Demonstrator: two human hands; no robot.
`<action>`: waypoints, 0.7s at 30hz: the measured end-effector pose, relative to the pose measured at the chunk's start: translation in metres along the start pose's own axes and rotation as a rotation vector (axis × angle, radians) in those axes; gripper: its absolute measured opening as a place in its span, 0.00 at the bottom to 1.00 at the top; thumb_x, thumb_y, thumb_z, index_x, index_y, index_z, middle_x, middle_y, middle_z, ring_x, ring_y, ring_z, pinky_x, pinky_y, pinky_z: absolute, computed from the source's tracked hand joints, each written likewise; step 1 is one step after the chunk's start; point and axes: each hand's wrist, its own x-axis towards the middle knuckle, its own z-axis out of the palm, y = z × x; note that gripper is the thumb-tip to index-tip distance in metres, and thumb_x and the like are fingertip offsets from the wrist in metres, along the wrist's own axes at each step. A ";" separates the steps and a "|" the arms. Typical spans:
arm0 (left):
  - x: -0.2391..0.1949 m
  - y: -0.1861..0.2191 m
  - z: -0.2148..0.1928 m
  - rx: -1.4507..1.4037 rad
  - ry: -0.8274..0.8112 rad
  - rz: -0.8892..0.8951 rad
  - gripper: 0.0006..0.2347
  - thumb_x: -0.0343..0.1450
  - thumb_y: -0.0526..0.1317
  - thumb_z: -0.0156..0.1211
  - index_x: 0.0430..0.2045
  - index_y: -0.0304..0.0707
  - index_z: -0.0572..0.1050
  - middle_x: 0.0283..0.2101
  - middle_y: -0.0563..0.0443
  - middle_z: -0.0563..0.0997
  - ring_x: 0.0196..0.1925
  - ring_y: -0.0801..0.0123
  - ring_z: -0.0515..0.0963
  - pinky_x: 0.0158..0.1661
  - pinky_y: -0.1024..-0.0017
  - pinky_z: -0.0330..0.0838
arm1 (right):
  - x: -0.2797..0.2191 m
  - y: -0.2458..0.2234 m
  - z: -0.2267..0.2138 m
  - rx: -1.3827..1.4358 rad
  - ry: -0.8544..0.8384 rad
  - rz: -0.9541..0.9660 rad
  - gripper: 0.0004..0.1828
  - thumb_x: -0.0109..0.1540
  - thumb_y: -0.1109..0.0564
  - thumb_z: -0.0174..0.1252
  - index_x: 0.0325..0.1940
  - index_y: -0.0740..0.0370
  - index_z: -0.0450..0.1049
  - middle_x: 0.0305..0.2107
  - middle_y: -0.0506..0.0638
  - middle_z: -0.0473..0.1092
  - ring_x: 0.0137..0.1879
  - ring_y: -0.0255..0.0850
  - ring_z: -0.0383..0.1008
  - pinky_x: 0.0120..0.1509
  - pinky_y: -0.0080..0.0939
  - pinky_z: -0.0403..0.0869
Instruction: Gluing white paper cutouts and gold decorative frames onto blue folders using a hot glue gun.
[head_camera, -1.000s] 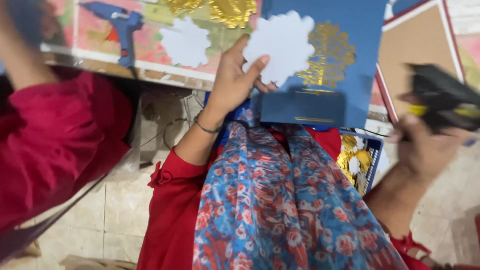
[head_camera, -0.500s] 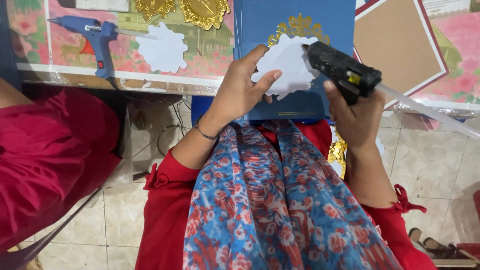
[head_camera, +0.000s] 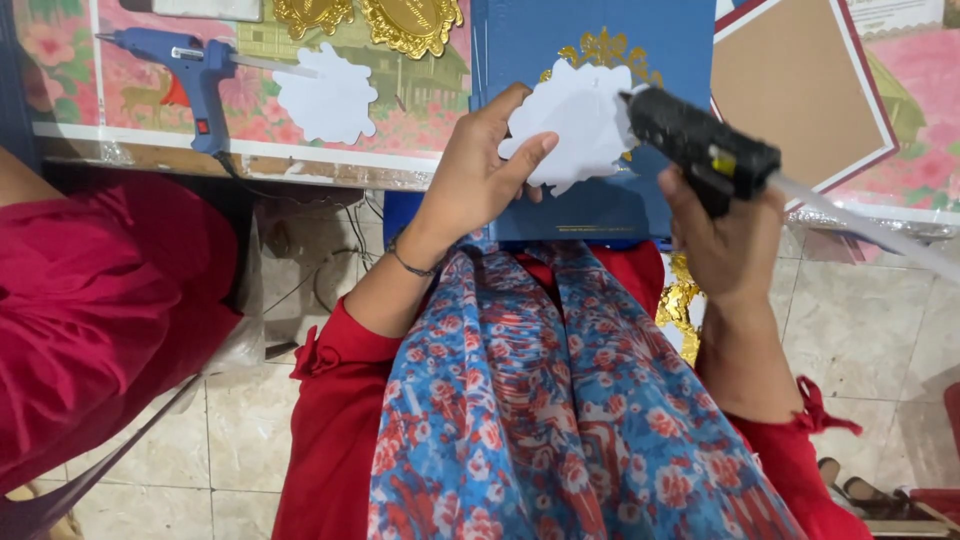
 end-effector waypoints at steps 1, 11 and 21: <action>-0.001 0.000 0.000 0.000 -0.001 0.000 0.14 0.78 0.48 0.50 0.48 0.35 0.68 0.37 0.51 0.72 0.28 0.68 0.82 0.23 0.77 0.87 | 0.001 0.002 0.003 0.000 0.001 0.000 0.11 0.77 0.57 0.57 0.46 0.68 0.76 0.19 0.49 0.68 0.22 0.38 0.68 0.27 0.37 0.65; -0.002 -0.007 -0.010 0.027 0.089 -0.077 0.26 0.76 0.52 0.51 0.58 0.25 0.63 0.56 0.41 0.63 0.21 0.70 0.82 0.23 0.76 0.88 | -0.017 0.031 0.007 -0.126 -0.026 0.052 0.11 0.73 0.54 0.61 0.51 0.66 0.75 0.25 0.48 0.68 0.30 0.37 0.66 0.33 0.40 0.62; -0.008 -0.014 -0.011 -0.021 0.130 -0.165 0.36 0.74 0.55 0.53 0.68 0.20 0.54 0.76 0.25 0.48 0.26 0.62 0.90 0.25 0.72 0.90 | -0.009 0.040 0.012 -0.210 0.016 0.037 0.17 0.75 0.50 0.62 0.36 0.62 0.75 0.20 0.47 0.67 0.29 0.37 0.68 0.33 0.44 0.61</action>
